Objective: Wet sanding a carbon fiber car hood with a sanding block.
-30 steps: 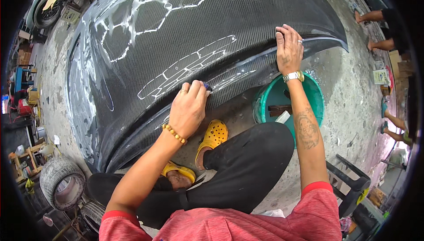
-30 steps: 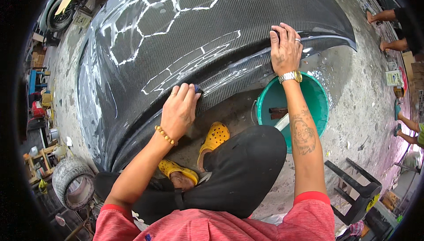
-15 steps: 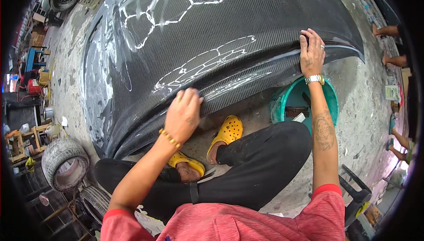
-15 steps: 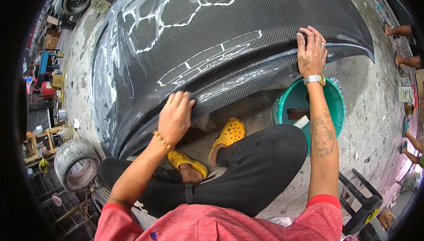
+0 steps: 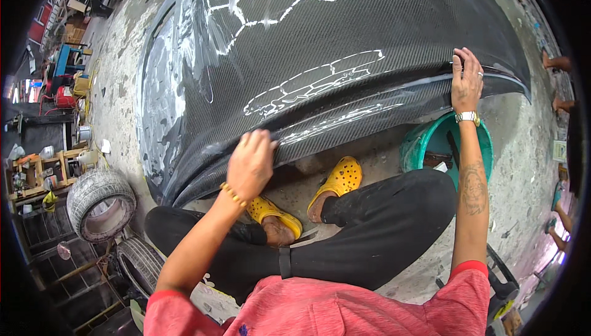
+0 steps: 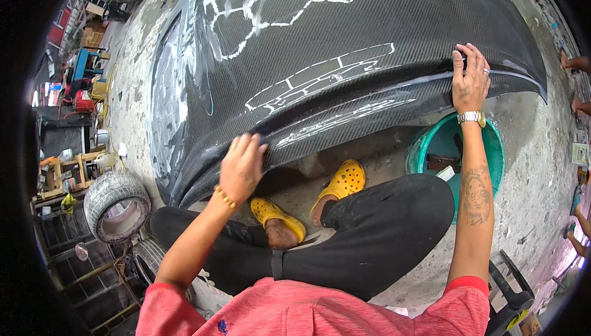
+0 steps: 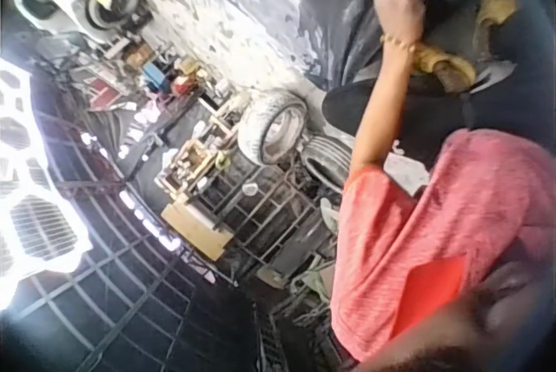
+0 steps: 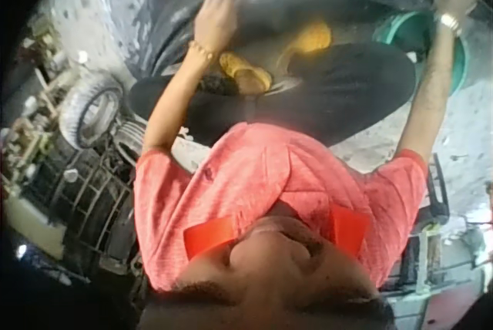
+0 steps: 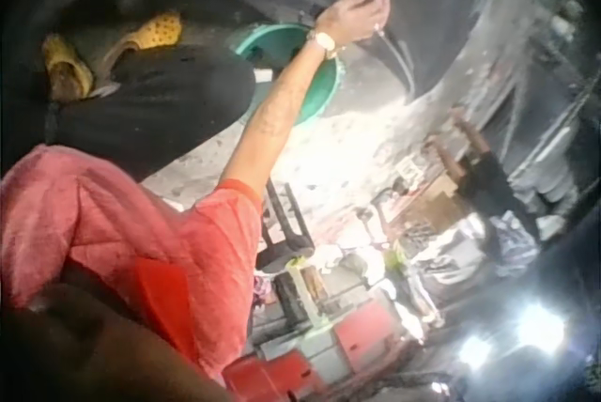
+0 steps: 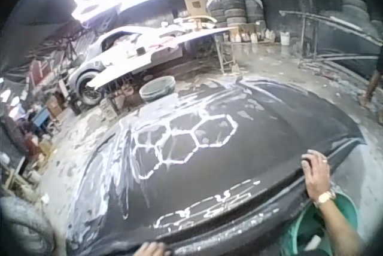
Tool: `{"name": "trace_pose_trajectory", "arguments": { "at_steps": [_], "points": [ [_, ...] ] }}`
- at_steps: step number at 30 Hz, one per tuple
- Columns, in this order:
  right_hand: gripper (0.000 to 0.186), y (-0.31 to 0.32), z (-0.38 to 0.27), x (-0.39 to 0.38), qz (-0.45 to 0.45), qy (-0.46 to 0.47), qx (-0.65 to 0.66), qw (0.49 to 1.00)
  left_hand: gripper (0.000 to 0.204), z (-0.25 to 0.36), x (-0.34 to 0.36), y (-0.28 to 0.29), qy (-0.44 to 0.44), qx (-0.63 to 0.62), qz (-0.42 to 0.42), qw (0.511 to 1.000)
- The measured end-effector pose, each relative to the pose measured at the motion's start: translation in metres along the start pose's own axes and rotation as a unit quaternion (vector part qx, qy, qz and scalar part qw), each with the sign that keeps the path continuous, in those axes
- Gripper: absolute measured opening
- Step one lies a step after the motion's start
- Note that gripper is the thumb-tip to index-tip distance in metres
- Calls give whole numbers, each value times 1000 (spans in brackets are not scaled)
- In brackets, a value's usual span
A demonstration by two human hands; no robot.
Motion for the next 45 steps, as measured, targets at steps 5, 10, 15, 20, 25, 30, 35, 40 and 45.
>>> {"name": "trace_pose_trajectory", "arguments": {
  "at_steps": [5, 10, 15, 20, 25, 30, 35, 40, 45],
  "points": [
    [48, 2, -3, 2, -10, -6, 22, 1000, 9, 104, 120, -57, -141, -32, 81, 986],
    [45, 4, -1, 3, -11, 18, 3, 1000, 21, 26, 30, -30, -103, -26, 45, 993],
    [44, -1, 6, 3, -5, 25, 22, 999, 22, -48, -74, 50, 48, 20, 19, 998],
    [43, -3, 6, 7, -1, 47, -14, 999, 7, 33, 33, -3, 17, 22, -20, 999],
    [42, -9, 14, 16, -17, 90, -30, 995, 13, -21, -35, 2, -7, -16, 76, 997],
    [42, -18, 30, 16, -9, 104, -34, 994, 19, -143, -232, 94, 212, 44, 20, 976],
    [54, -41, 34, 29, -37, -25, -91, 995, 29, -139, -230, 98, 241, -31, 138, 960],
    [68, -43, 15, 22, 20, -107, -101, 989, 43, -132, -198, 63, 234, -40, 143, 961],
    [69, -41, 9, 16, 0, -132, -87, 987, 41, -151, -208, 78, 177, -2, 74, 981]
  ]
}}
Point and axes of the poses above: each hand's wrist, its own x-axis towards the middle knuckle, its own y-axis out of the back of the hand, z = x × y, the point moved 6 cm from there along x, towards the middle knuckle, and after that the axes turned 2 degrees about -z, right-handed, at the moved point
